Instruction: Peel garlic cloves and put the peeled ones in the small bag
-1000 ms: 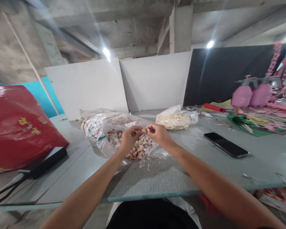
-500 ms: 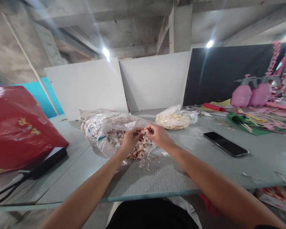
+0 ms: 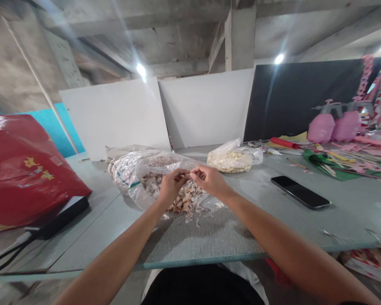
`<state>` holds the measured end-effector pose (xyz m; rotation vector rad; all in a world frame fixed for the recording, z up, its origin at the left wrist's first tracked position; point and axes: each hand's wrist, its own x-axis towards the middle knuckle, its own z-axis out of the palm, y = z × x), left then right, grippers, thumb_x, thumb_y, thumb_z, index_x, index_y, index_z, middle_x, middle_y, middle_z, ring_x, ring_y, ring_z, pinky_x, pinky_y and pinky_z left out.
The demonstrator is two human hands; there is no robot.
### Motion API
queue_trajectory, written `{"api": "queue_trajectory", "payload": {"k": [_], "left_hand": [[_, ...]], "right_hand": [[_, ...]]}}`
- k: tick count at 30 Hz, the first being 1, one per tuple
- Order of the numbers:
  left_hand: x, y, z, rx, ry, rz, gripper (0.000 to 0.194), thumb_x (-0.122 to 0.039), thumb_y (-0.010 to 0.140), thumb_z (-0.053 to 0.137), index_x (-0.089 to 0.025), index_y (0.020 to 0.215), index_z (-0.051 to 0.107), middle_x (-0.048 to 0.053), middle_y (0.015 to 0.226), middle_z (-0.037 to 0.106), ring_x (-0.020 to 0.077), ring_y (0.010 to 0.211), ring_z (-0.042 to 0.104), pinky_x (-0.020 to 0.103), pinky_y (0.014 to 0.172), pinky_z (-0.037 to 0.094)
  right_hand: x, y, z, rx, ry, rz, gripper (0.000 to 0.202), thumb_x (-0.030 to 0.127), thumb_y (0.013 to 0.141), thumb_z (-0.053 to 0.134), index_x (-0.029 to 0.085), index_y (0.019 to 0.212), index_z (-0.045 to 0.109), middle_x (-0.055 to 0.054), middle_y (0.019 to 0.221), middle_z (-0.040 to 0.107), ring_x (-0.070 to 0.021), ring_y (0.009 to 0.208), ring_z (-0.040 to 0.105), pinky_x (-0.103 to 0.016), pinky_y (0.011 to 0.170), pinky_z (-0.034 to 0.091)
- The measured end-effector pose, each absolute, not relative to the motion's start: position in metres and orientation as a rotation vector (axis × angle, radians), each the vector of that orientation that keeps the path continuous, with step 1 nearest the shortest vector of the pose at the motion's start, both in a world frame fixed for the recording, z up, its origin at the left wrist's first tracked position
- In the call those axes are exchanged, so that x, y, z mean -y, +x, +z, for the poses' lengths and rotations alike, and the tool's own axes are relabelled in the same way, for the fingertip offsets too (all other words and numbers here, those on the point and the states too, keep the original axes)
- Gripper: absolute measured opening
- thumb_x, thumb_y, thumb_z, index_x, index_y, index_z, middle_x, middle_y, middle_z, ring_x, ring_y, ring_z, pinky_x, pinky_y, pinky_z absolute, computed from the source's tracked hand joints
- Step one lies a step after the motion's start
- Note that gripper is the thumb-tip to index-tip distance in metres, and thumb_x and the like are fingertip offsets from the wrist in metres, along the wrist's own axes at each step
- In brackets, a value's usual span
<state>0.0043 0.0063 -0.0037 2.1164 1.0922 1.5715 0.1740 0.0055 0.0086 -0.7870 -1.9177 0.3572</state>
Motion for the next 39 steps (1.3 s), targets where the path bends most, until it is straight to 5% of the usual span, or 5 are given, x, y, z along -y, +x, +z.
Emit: {"api": "queue_trajectory", "payload": {"k": [7,15,25,34,39], "left_hand": [[-0.006,0.007,-0.003,-1.074,2.029,1.576,0.028,-0.036,0.069,0.064,-0.017,0.089,0.065,0.003,0.071,0.065,0.0101,0.056,0.054,0.021,0.055,0.043],[-0.016,0.007,-0.007,-0.893,1.793,1.501,0.035,-0.039,0.070,0.063,-0.013,0.093,0.063,0.001,0.064,0.060,0.0078,0.050,0.052,0.021,0.050,0.044],[-0.014,0.004,-0.007,-0.950,1.911,1.555,0.034,-0.036,0.073,0.061,-0.017,0.101,0.060,-0.001,0.063,0.056,0.0083,0.053,0.052,0.020,0.051,0.044],[-0.013,0.004,-0.008,-0.976,1.979,1.532,0.025,-0.029,0.072,0.061,-0.018,0.095,0.062,-0.003,0.057,0.051,0.0076,0.051,0.050,0.018,0.050,0.040],[-0.015,0.004,-0.010,-0.941,1.900,1.530,0.031,-0.028,0.071,0.061,-0.017,0.100,0.061,-0.003,0.056,0.053,0.0082,0.051,0.052,0.019,0.050,0.042]], "right_hand": [[-0.012,0.175,0.006,1.947,-0.800,0.388,0.024,0.038,0.083,0.046,0.017,0.081,0.058,-0.001,0.067,0.060,-0.0123,0.061,0.057,-0.022,0.055,0.046],[-0.012,0.173,0.007,1.868,-0.629,0.905,0.032,0.048,0.082,0.044,0.017,0.082,0.049,-0.003,0.073,0.059,-0.0131,0.062,0.061,-0.022,0.047,0.049],[-0.012,0.181,0.013,1.808,-0.807,0.208,0.022,0.035,0.081,0.047,0.018,0.089,0.058,-0.004,0.083,0.061,-0.0123,0.067,0.056,-0.022,0.058,0.046],[-0.017,0.177,0.005,1.810,-0.780,0.618,0.034,0.042,0.075,0.056,0.019,0.100,0.056,-0.003,0.078,0.060,-0.0131,0.063,0.059,-0.021,0.045,0.049],[-0.017,0.177,0.006,1.814,-0.760,0.664,0.028,0.042,0.072,0.058,0.018,0.086,0.055,-0.001,0.069,0.059,-0.0129,0.060,0.059,-0.022,0.046,0.050]]}}
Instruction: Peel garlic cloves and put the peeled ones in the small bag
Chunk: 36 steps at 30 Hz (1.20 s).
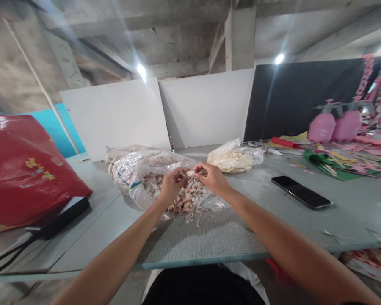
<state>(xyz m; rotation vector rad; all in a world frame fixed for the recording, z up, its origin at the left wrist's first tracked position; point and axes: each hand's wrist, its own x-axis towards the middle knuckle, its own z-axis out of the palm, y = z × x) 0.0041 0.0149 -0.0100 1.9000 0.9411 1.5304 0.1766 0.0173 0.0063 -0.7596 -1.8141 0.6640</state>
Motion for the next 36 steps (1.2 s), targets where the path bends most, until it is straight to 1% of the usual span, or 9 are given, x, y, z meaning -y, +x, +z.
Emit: {"api": "queue_trajectory", "payload": {"k": [4,9,12,16,20,24,27,31,36], "left_hand": [[-0.017,0.004,-0.011,-0.857,1.789,1.477,0.037,-0.030,0.071,0.061,-0.015,0.105,0.059,-0.002,0.055,0.055,0.0089,0.049,0.053,0.020,0.049,0.045],[-0.010,0.006,-0.003,-0.806,1.719,1.426,0.042,-0.032,0.070,0.063,-0.011,0.106,0.060,-0.002,0.056,0.056,0.0080,0.048,0.052,0.021,0.048,0.046],[-0.006,0.007,0.001,-0.791,1.700,1.406,0.045,-0.034,0.068,0.065,-0.010,0.106,0.060,-0.002,0.057,0.057,0.0073,0.047,0.052,0.020,0.047,0.046],[-0.007,0.008,0.001,-0.763,1.698,1.397,0.048,-0.037,0.067,0.066,-0.011,0.107,0.060,-0.001,0.059,0.057,0.0068,0.047,0.052,0.020,0.046,0.046],[-0.008,0.009,0.000,-0.753,1.707,1.380,0.049,-0.039,0.069,0.065,-0.011,0.109,0.059,-0.002,0.059,0.057,0.0061,0.045,0.050,0.020,0.045,0.045],[-0.010,0.009,0.000,-0.762,1.695,1.383,0.049,-0.038,0.068,0.065,-0.011,0.108,0.058,-0.001,0.063,0.058,0.0055,0.044,0.050,0.020,0.044,0.045],[-0.012,0.009,-0.001,-0.754,1.679,1.396,0.045,-0.037,0.066,0.067,-0.012,0.103,0.059,-0.001,0.067,0.058,0.0045,0.043,0.049,0.020,0.044,0.044],[-0.014,0.010,-0.004,-0.748,1.663,1.424,0.042,-0.037,0.066,0.067,-0.013,0.100,0.059,-0.001,0.072,0.058,0.0038,0.043,0.049,0.019,0.043,0.044],[-0.011,0.015,-0.005,-0.793,1.664,1.507,0.037,-0.035,0.067,0.066,-0.014,0.096,0.058,0.000,0.072,0.058,0.0035,0.043,0.048,0.017,0.042,0.040]], "right_hand": [[-0.017,0.178,0.007,1.833,-0.747,0.650,0.029,0.044,0.072,0.059,0.018,0.082,0.053,0.001,0.062,0.056,-0.0124,0.057,0.057,-0.022,0.046,0.048],[-0.015,0.181,0.009,1.896,-0.716,0.588,0.028,0.045,0.074,0.058,0.019,0.081,0.052,0.002,0.060,0.053,-0.0105,0.053,0.053,-0.021,0.046,0.045],[-0.013,0.182,0.012,1.908,-0.709,0.520,0.026,0.043,0.074,0.058,0.019,0.080,0.052,0.001,0.064,0.053,-0.0104,0.056,0.052,-0.020,0.048,0.043],[-0.011,0.180,0.016,1.899,-0.643,0.350,0.020,0.037,0.075,0.059,0.019,0.077,0.051,-0.002,0.077,0.052,-0.0117,0.070,0.051,-0.020,0.056,0.043],[-0.012,0.180,0.016,1.943,-0.614,0.315,0.018,0.033,0.077,0.058,0.018,0.072,0.050,0.000,0.072,0.050,-0.0100,0.065,0.048,-0.021,0.059,0.041],[-0.013,0.180,0.013,1.939,-0.640,0.312,0.022,0.036,0.076,0.059,0.017,0.069,0.051,0.001,0.067,0.052,-0.0100,0.062,0.047,-0.021,0.056,0.039],[-0.014,0.180,0.010,1.912,-0.669,0.312,0.022,0.037,0.076,0.059,0.017,0.071,0.052,0.001,0.066,0.052,-0.0094,0.059,0.047,-0.021,0.054,0.038],[-0.015,0.179,0.010,1.874,-0.686,0.252,0.020,0.035,0.076,0.060,0.018,0.071,0.052,0.001,0.065,0.052,-0.0095,0.061,0.048,-0.020,0.056,0.038],[-0.012,0.180,0.012,1.903,-0.687,0.221,0.018,0.034,0.077,0.058,0.018,0.071,0.052,0.000,0.066,0.053,-0.0103,0.061,0.048,-0.021,0.056,0.039]]}}
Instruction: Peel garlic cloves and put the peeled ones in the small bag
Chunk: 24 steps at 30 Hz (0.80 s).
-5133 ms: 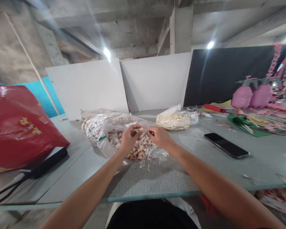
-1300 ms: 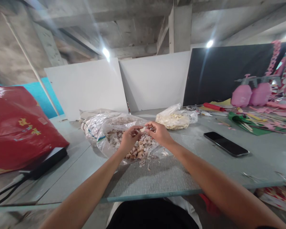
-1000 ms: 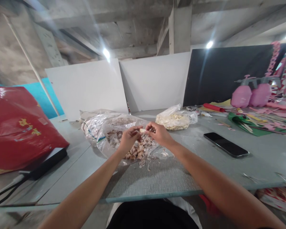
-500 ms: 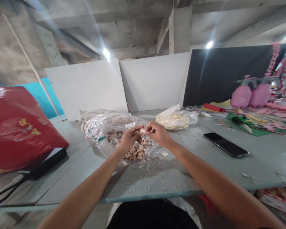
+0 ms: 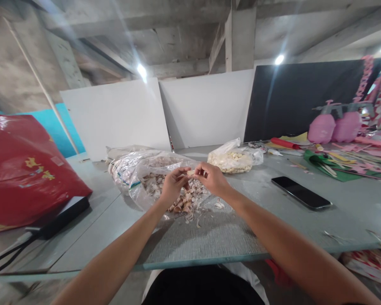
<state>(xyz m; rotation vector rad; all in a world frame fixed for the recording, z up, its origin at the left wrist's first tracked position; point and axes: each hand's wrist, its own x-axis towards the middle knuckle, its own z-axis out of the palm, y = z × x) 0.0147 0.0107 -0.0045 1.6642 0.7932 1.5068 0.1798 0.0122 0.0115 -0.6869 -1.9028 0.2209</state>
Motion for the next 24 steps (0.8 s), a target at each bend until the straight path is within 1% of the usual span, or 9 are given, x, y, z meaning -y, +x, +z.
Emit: {"api": "queue_trajectory", "payload": {"k": [5,12,20,22,24], "left_hand": [[-0.006,0.016,-0.002,-0.907,1.696,1.572,0.030,-0.033,0.067,0.066,-0.015,0.090,0.059,0.000,0.074,0.059,0.0041,0.045,0.049,0.017,0.043,0.038],[-0.006,0.015,-0.002,-0.996,1.788,1.621,0.026,-0.031,0.068,0.065,-0.015,0.088,0.061,0.000,0.067,0.060,0.0068,0.046,0.052,0.019,0.046,0.040],[-0.005,0.010,-0.002,-1.125,2.013,1.631,0.024,-0.031,0.072,0.061,-0.018,0.091,0.064,0.000,0.061,0.060,0.0105,0.054,0.054,0.020,0.053,0.040],[-0.001,0.009,0.000,-1.133,2.138,1.591,0.023,-0.030,0.074,0.059,-0.019,0.094,0.064,0.000,0.063,0.060,0.0102,0.054,0.053,0.021,0.055,0.040],[0.004,0.009,0.003,-1.107,2.289,1.570,0.023,-0.025,0.075,0.056,-0.022,0.096,0.064,0.001,0.072,0.063,0.0102,0.059,0.054,0.021,0.059,0.041]], "right_hand": [[-0.011,0.181,0.012,1.915,-0.691,0.268,0.017,0.033,0.076,0.057,0.018,0.070,0.052,0.001,0.064,0.051,-0.0096,0.057,0.045,-0.021,0.053,0.037],[-0.011,0.180,0.013,1.863,-0.711,0.433,0.016,0.032,0.073,0.059,0.018,0.073,0.051,0.004,0.057,0.045,-0.0078,0.050,0.042,-0.020,0.048,0.034],[-0.013,0.179,0.010,1.870,-0.691,0.556,0.019,0.032,0.071,0.062,0.018,0.077,0.051,0.004,0.060,0.048,-0.0068,0.048,0.043,-0.019,0.046,0.033],[-0.013,0.178,0.008,1.878,-0.676,0.572,0.020,0.033,0.071,0.062,0.018,0.077,0.051,0.004,0.061,0.049,-0.0067,0.048,0.043,-0.019,0.046,0.034],[-0.013,0.177,0.007,1.889,-0.669,0.579,0.021,0.035,0.071,0.062,0.018,0.077,0.051,0.004,0.060,0.048,-0.0068,0.047,0.043,-0.019,0.045,0.034]]}}
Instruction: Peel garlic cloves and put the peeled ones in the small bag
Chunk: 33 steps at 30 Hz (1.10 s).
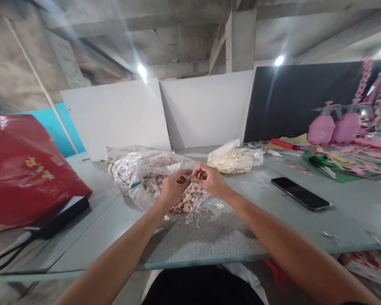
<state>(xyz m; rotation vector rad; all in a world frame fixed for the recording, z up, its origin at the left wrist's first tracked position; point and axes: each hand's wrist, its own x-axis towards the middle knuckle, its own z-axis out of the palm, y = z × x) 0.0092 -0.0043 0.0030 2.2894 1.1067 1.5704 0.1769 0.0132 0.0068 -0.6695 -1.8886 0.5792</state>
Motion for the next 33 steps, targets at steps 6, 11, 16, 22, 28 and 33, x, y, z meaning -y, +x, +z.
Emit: {"api": "queue_trajectory", "payload": {"k": [6,11,16,22,28,33], "left_hand": [[0.005,0.010,0.004,-1.277,2.537,1.450,0.022,-0.021,0.072,0.058,-0.022,0.093,0.065,0.003,0.080,0.064,0.0133,0.067,0.056,0.022,0.063,0.040],[-0.004,0.007,0.000,-1.357,2.396,1.441,0.021,-0.020,0.069,0.060,-0.021,0.089,0.065,0.002,0.071,0.063,0.0118,0.058,0.054,0.022,0.059,0.040],[-0.012,0.004,-0.003,-1.167,2.065,1.606,0.022,-0.029,0.071,0.061,-0.018,0.090,0.063,0.001,0.068,0.061,0.0100,0.059,0.053,0.019,0.056,0.040],[-0.008,0.008,-0.004,-0.998,1.951,1.599,0.031,-0.033,0.069,0.064,-0.017,0.095,0.063,0.000,0.065,0.058,0.0072,0.053,0.048,0.018,0.051,0.038],[-0.006,0.009,-0.003,-0.936,1.833,1.600,0.030,-0.031,0.066,0.067,-0.016,0.092,0.065,-0.002,0.058,0.056,0.0079,0.051,0.049,0.019,0.050,0.040],[-0.009,0.011,-0.004,-0.865,1.710,1.582,0.027,-0.030,0.066,0.067,-0.015,0.088,0.065,-0.002,0.053,0.057,0.0093,0.049,0.053,0.020,0.050,0.043]], "right_hand": [[-0.008,0.174,0.008,1.923,-0.683,0.528,0.021,0.036,0.072,0.061,0.018,0.075,0.052,0.004,0.058,0.048,-0.0071,0.048,0.042,-0.019,0.045,0.033],[-0.004,0.176,0.012,1.951,-0.655,0.416,0.016,0.033,0.076,0.057,0.018,0.075,0.053,0.003,0.060,0.049,-0.0075,0.049,0.042,-0.020,0.048,0.034],[-0.010,0.184,0.017,1.890,-0.696,0.129,0.019,0.032,0.081,0.052,0.018,0.074,0.062,-0.001,0.069,0.053,-0.0098,0.057,0.046,-0.023,0.057,0.037],[-0.014,0.185,0.012,1.869,-0.736,0.306,0.027,0.038,0.079,0.054,0.019,0.096,0.062,0.000,0.067,0.057,-0.0107,0.057,0.050,-0.022,0.054,0.040],[-0.014,0.180,0.009,1.882,-0.707,0.416,0.024,0.041,0.076,0.057,0.018,0.082,0.059,0.000,0.065,0.059,-0.0110,0.056,0.053,-0.022,0.053,0.043],[-0.013,0.182,0.011,1.881,-0.709,0.404,0.023,0.041,0.075,0.058,0.018,0.076,0.053,0.002,0.058,0.054,-0.0097,0.052,0.051,-0.021,0.051,0.042]]}}
